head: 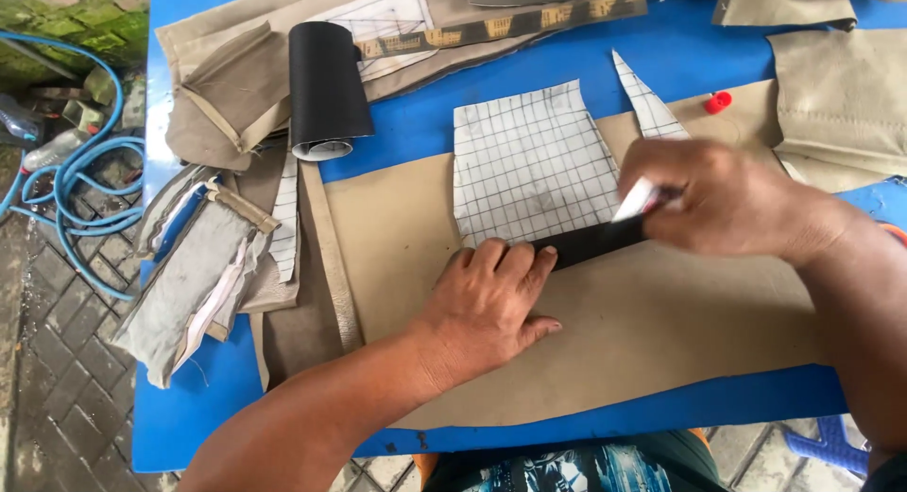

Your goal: Applying glue to the edges of leather pieces and folding them over to create seams.

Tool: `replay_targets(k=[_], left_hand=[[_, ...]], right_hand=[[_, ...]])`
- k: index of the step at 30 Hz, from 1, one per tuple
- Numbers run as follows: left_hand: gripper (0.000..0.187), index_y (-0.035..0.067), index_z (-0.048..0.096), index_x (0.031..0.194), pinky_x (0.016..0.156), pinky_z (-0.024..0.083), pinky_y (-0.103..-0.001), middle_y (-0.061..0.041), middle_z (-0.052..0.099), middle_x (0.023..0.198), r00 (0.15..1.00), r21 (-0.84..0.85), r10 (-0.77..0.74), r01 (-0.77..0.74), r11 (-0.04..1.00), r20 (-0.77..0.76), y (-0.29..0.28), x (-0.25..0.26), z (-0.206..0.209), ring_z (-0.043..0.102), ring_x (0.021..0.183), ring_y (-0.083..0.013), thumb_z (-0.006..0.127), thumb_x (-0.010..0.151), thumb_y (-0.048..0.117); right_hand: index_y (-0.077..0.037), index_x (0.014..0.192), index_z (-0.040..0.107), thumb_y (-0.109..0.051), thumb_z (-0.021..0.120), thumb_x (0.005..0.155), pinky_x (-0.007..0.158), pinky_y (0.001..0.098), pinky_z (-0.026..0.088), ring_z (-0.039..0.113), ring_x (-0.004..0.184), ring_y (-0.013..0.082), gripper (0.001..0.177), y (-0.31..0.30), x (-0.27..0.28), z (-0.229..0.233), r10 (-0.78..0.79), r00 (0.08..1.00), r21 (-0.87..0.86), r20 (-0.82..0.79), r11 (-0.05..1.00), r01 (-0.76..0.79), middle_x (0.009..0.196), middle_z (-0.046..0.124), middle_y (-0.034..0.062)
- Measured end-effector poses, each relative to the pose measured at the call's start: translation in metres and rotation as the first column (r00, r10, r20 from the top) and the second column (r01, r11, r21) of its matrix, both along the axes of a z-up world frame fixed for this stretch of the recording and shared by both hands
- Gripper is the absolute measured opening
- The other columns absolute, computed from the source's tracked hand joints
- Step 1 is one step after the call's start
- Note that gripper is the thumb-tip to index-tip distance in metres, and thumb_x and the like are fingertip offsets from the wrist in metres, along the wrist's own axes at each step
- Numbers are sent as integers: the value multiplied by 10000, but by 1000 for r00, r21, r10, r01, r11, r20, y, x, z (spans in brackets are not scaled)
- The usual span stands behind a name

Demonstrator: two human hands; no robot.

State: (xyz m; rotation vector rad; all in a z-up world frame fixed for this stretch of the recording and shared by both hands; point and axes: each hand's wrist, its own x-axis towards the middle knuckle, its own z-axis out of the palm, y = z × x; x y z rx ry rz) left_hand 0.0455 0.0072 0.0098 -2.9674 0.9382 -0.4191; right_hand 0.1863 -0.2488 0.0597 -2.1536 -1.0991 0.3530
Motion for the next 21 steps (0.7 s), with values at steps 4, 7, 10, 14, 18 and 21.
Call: replay_targets(k=[4, 7, 10, 14, 18, 21], left_hand=[[828, 99, 619, 1368, 715, 528, -387, -51, 578, 1088, 1000, -37, -14, 13, 999, -20, 4, 5, -1, 518, 930, -244, 779, 786, 665], [680, 81, 672, 1328, 778, 535, -363, -60, 596, 1079, 997, -135, -68, 72, 988, 28, 11, 10, -3, 522, 917, -256, 870, 779, 431], [430, 20, 660, 1324, 751, 538, -390, -94, 595, 1051, 991, -274, -134, 126, 954, -11, 19, 17, -6, 531, 837, -285, 549, 913, -44], [404, 32, 606, 1361, 632, 560, -438, -113, 512, 1035, 999, -385, -22, 9, 923, -30, 21, 30, -11, 579, 792, -317, 629, 969, -64], [263, 179, 722, 940, 677, 535, -373, -37, 559, 948, 923, -132, 129, -87, 987, 361, 14, 33, -2, 521, 882, -255, 682, 789, -32], [309, 135, 707, 976, 588, 491, -325, -18, 488, 813, 948, -76, 92, -72, 995, 305, 16, 29, -6, 473, 727, -222, 607, 777, -79]], right_hand=[[-163, 896, 794, -120, 861, 743, 549, 242, 607, 718, 694, 118, 173, 10, -1, -8, 159, 986, -40, -42, 986, -160, 856, 741, -19], [-182, 1000, 769, -279, 934, 698, 576, 326, 598, 744, 722, 155, 358, 7, 5, -24, 199, 976, -187, 90, 966, -180, 923, 747, -27], [-169, 997, 777, -215, 863, 757, 629, 313, 602, 760, 748, 157, 259, 9, 6, -18, 125, 990, -179, 67, 978, -111, 901, 791, -31], [-173, 982, 804, -169, 858, 770, 697, 350, 569, 736, 808, 197, 218, 10, 13, -28, -19, 992, -153, 124, 988, 38, 905, 786, 4], [-191, 1004, 795, -103, 815, 798, 708, 432, 614, 687, 956, 273, 225, 10, 15, -47, 26, 881, -195, 473, 978, 75, 944, 719, 28], [-221, 1093, 780, -81, 712, 792, 668, 444, 625, 706, 927, 263, 339, 12, 3, -38, 52, 883, -309, 466, 945, 108, 999, 731, 11]])
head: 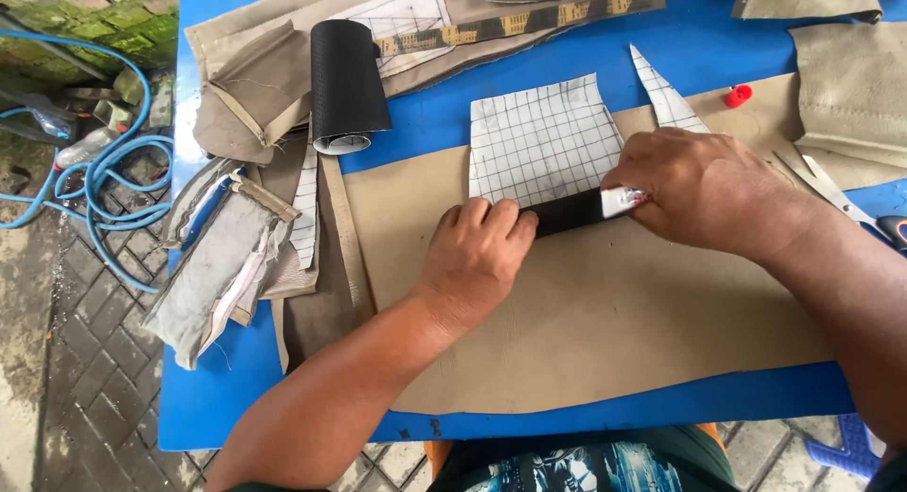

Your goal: Applying glue to the edges of leather pieces and folding them over to create seams.

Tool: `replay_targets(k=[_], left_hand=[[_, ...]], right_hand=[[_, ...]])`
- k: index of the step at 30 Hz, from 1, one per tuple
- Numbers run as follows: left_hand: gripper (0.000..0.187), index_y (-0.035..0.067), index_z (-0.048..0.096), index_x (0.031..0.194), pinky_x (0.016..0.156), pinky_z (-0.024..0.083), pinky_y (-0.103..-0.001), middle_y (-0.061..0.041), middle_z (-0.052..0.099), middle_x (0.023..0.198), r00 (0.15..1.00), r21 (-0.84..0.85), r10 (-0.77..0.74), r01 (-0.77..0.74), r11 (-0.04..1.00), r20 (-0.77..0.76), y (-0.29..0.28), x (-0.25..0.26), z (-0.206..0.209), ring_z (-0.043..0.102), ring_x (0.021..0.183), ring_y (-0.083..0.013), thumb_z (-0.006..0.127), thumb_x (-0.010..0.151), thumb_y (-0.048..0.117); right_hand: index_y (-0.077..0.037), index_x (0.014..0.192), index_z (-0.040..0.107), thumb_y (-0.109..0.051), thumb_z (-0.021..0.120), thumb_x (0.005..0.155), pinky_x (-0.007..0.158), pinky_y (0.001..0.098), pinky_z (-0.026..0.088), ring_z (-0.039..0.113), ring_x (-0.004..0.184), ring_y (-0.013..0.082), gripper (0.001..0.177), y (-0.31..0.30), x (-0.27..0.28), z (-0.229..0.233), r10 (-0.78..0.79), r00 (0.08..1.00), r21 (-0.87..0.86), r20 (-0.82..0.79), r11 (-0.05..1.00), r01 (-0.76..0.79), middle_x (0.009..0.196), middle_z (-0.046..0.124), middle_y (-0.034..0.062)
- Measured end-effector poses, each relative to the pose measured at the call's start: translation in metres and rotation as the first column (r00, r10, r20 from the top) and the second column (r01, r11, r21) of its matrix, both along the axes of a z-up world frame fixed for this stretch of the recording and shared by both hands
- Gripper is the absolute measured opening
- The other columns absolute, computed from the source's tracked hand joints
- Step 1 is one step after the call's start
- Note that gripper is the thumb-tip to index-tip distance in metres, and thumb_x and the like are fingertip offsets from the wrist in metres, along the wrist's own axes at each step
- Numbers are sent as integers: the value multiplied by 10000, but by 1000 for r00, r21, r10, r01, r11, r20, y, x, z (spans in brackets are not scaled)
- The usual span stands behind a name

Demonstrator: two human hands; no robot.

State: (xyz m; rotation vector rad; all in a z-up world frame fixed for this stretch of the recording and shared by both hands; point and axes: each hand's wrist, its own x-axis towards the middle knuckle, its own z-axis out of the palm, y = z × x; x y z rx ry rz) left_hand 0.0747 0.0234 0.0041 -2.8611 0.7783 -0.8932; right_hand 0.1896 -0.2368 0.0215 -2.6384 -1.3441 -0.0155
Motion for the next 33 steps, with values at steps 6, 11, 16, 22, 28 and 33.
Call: replay_targets(k=[6, 11, 16, 22, 28, 33], left_hand=[[285, 129, 741, 1079, 647, 480, -351, -24, 551, 883, 999, 55, 29, -30, 998, 28, 0, -6, 7, 493, 773, -222, 624, 866, -19], [190, 22, 711, 1124, 758, 552, -372, -104, 612, 980, 999, 26, -50, 50, 998, -9, -7, -29, 26, 559, 883, -256, 630, 953, 0], [830, -57, 582, 1426, 907, 517, -437, -187, 616, 1199, 950, -57, -123, 111, 992, -286, -32, -52, 16, 530, 1052, -312, 670, 914, 591], [1019, -22, 560, 1432, 827, 522, -395, -124, 569, 1147, 963, 31, -14, 23, 999, -269, -37, -51, 9, 518, 988, -279, 610, 829, 798], [1040, -15, 609, 1398, 854, 512, -394, -113, 545, 1210, 969, -27, -3, -3, 1000, -245, -35, -51, 6, 487, 1027, -272, 645, 771, 814], [1067, -34, 597, 1383, 795, 489, -403, -163, 571, 1247, 972, -61, -33, 19, 998, -232, -34, -53, 1, 507, 952, -292, 674, 735, 810]], right_hand=[[-274, 1129, 771, -171, 745, 764, 631, 428, 623, 686, 924, 252, 380, -6, -2, -2, 16, 990, -36, 137, 999, -11, 1042, 740, -65], [-252, 1006, 792, -175, 791, 777, 558, 414, 569, 651, 772, 224, 241, -4, -10, 9, 155, 983, 24, 100, 987, -158, 821, 741, -74], [-280, 1002, 800, -141, 784, 674, 523, 419, 560, 647, 742, 211, 357, -9, -15, 7, 150, 988, -24, 37, 988, -150, 782, 709, -95], [-94, 1000, 775, 12, 799, 700, 702, 289, 623, 771, 829, 175, 319, 1, -19, 25, 203, 919, 362, -338, 930, -72, 930, 788, 39], [-183, 919, 789, -217, 920, 716, 722, 265, 505, 689, 789, 109, 244, 9, -19, 29, -220, 836, 37, -503, 961, 275, 890, 746, -40], [26, 1141, 680, 77, 649, 931, 942, 306, 568, 708, 1053, 219, 218, 13, -28, 34, -52, 628, 379, -776, 758, 531, 1065, 722, 124]])
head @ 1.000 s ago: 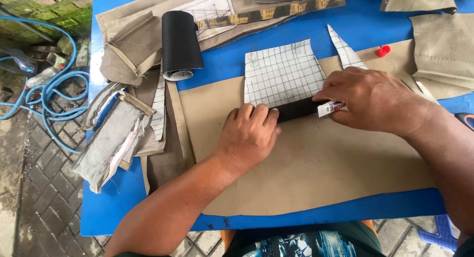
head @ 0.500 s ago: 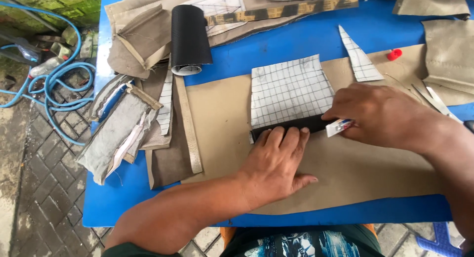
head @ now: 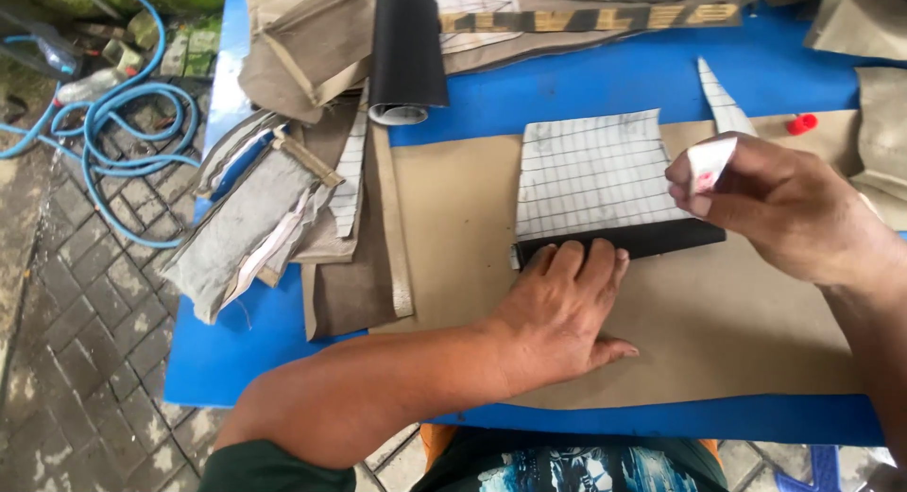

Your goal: Applying glue to the edges of leather pieces and folding them over to create seams.

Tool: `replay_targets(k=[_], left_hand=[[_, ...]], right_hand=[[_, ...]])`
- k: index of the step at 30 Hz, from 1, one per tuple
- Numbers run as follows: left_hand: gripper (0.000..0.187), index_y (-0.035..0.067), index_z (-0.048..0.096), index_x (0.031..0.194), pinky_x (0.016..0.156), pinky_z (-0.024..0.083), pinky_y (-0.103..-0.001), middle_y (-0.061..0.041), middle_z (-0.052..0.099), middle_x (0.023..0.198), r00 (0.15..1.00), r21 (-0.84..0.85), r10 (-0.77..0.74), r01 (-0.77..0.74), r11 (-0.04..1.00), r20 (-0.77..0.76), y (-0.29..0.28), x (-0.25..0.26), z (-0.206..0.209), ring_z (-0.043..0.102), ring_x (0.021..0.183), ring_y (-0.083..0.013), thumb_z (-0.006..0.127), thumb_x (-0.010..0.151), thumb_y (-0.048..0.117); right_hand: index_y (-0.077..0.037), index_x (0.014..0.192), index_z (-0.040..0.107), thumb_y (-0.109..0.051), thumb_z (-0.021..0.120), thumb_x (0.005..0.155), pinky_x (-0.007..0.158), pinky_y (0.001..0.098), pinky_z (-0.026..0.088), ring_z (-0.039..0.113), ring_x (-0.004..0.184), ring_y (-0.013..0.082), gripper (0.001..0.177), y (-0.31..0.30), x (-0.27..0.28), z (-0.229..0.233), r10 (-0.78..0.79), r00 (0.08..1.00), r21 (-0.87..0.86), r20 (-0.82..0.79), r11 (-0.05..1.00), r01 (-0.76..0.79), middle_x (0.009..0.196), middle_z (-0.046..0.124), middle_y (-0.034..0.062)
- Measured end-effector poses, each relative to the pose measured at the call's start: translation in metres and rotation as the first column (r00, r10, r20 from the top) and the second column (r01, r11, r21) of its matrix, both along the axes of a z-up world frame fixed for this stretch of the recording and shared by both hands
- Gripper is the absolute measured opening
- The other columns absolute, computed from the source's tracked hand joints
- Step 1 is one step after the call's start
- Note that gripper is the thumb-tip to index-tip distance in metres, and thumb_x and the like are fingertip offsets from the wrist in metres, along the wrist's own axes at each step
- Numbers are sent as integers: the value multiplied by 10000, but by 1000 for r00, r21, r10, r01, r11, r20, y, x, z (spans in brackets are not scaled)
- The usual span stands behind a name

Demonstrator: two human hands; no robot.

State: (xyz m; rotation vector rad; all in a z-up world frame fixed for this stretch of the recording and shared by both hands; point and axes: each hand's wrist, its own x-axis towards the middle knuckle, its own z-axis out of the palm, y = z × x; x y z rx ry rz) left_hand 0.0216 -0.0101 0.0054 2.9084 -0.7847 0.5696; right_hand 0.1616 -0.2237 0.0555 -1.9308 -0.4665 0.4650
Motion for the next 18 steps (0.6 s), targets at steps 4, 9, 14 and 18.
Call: replay_targets(k=[4, 9, 14, 18], left_hand=[[1085, -11, 607, 1388, 845, 500, -419, -173, 559, 1279, 999, -3, 26, -26, 1000, -29, -1, -2, -5, 504, 978, -299, 637, 714, 839], [1103, -10, 581, 1403, 905, 492, -434, -186, 556, 1315, 998, 16, 38, -37, 999, -50, -4, -2, -7, 511, 1008, -308, 576, 733, 867], [972, 24, 713, 1229, 923, 483, -443, -119, 579, 1207, 998, 4, 38, -38, 999, -56, -4, -1, -8, 496, 1019, -327, 585, 731, 850], [873, 37, 762, 1102, 1011, 489, -504, -118, 600, 1169, 998, -41, 21, -23, 999, -59, -3, -2, -9, 509, 1076, -353, 605, 741, 816]], right_hand=[[-99, 1114, 746, -22, 768, 860, 979, 278, 566, 675, 1102, 180, 266, 22, -1, -15, 115, 955, -117, 274, 989, -86, 1171, 693, 79], [-99, 1067, 754, -140, 749, 877, 825, 260, 667, 804, 914, 177, 194, 68, -12, 0, 182, 979, -188, 92, 969, -163, 1030, 806, 61], [-167, 910, 773, -159, 843, 838, 723, 221, 574, 738, 803, 78, 101, 114, -18, -4, 178, 982, -165, 64, 972, -166, 891, 793, -36], [-185, 989, 768, -185, 829, 846, 780, 213, 601, 765, 849, 74, 155, 118, -18, -11, 249, 966, -198, 72, 953, -231, 898, 814, -47]])
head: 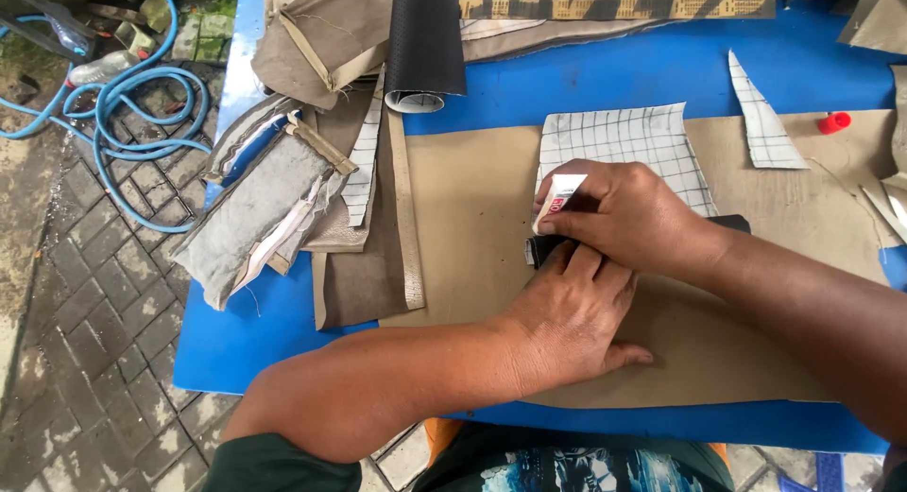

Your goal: Applying glue to the edges of leather pieces and folding them over to create seams.

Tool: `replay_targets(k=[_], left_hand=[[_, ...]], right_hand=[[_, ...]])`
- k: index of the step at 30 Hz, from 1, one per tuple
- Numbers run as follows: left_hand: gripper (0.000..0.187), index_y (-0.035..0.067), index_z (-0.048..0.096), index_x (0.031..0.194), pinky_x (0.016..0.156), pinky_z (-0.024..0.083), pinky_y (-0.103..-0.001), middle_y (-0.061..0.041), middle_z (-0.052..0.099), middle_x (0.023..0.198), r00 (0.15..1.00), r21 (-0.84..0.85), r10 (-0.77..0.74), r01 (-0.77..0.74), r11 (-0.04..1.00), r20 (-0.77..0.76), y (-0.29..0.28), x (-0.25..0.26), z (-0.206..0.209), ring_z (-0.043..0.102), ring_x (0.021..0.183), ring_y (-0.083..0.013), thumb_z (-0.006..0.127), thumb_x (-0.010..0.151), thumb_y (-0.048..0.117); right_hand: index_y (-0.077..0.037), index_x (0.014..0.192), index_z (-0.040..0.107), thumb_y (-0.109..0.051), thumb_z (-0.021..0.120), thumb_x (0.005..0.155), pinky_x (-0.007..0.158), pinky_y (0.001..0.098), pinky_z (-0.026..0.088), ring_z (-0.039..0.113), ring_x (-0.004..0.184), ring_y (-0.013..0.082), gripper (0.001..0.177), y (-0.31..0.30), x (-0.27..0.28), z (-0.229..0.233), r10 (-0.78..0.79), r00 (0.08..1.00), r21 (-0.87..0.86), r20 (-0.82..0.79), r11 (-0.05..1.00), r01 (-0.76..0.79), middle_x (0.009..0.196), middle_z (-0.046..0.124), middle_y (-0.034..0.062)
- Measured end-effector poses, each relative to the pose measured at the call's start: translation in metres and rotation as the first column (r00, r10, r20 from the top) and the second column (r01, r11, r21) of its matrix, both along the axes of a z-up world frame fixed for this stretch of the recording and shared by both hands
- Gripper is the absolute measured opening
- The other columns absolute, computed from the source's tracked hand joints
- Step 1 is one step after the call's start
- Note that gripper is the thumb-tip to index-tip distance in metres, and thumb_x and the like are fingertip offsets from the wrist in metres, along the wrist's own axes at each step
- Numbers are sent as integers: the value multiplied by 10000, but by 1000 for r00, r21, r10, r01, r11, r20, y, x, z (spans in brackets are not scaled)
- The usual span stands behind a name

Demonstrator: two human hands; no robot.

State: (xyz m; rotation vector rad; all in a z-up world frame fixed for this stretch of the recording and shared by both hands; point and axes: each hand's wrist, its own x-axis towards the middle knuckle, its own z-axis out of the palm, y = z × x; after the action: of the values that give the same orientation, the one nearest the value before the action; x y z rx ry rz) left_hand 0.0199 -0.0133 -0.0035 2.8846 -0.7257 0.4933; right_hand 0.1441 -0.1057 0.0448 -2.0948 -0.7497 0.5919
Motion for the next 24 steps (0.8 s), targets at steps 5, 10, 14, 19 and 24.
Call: replay_targets(k=[5, 10, 14, 19, 24], left_hand=[[970, 2, 703, 1237, 885, 500, -437, -139, 578, 1194, 1000, 19, -5, 5, 1000, 26, 2, 1, 5, 503, 1021, -335, 630, 729, 825], [1088, -39, 608, 1359, 810, 481, -442, -195, 566, 1256, 998, -8, -49, 49, 999, 36, 6, 6, 7, 507, 941, -319, 693, 689, 814], [949, 23, 530, 1467, 698, 522, -416, -108, 578, 1183, 996, 7, -84, 84, 996, -23, 10, 19, 5, 519, 897, -281, 587, 860, 750], [921, 69, 553, 1449, 682, 501, -404, -61, 568, 1173, 998, 84, -68, 69, 994, -20, 9, 24, 12, 510, 889, -260, 580, 859, 775], [847, 90, 540, 1457, 717, 530, -433, -64, 571, 1187, 989, 101, -45, 60, 993, -142, 8, 29, 15, 541, 922, -274, 585, 889, 716]], right_hand=[[-221, 994, 754, -222, 802, 860, 597, 246, 559, 745, 674, 81, 142, -32, 18, -13, 137, 953, -77, 270, 990, -120, 786, 802, -38], [-177, 957, 776, -160, 841, 829, 557, 253, 490, 618, 553, 88, 144, -81, 33, -4, 38, 959, -103, 280, 995, -10, 668, 756, 0], [-220, 992, 778, -202, 817, 864, 593, 268, 470, 605, 565, 117, 135, -121, 44, 6, -61, 969, -313, 239, 940, 136, 693, 757, -16], [-171, 964, 782, -158, 812, 870, 694, 275, 542, 724, 709, 141, 99, -139, 54, 7, -133, 981, -332, 142, 927, 174, 798, 798, 8], [-79, 1009, 722, 40, 624, 808, 420, 290, 396, 566, 508, 116, 253, -138, 43, 6, 93, 964, -81, 248, 994, -75, 680, 673, 15]])
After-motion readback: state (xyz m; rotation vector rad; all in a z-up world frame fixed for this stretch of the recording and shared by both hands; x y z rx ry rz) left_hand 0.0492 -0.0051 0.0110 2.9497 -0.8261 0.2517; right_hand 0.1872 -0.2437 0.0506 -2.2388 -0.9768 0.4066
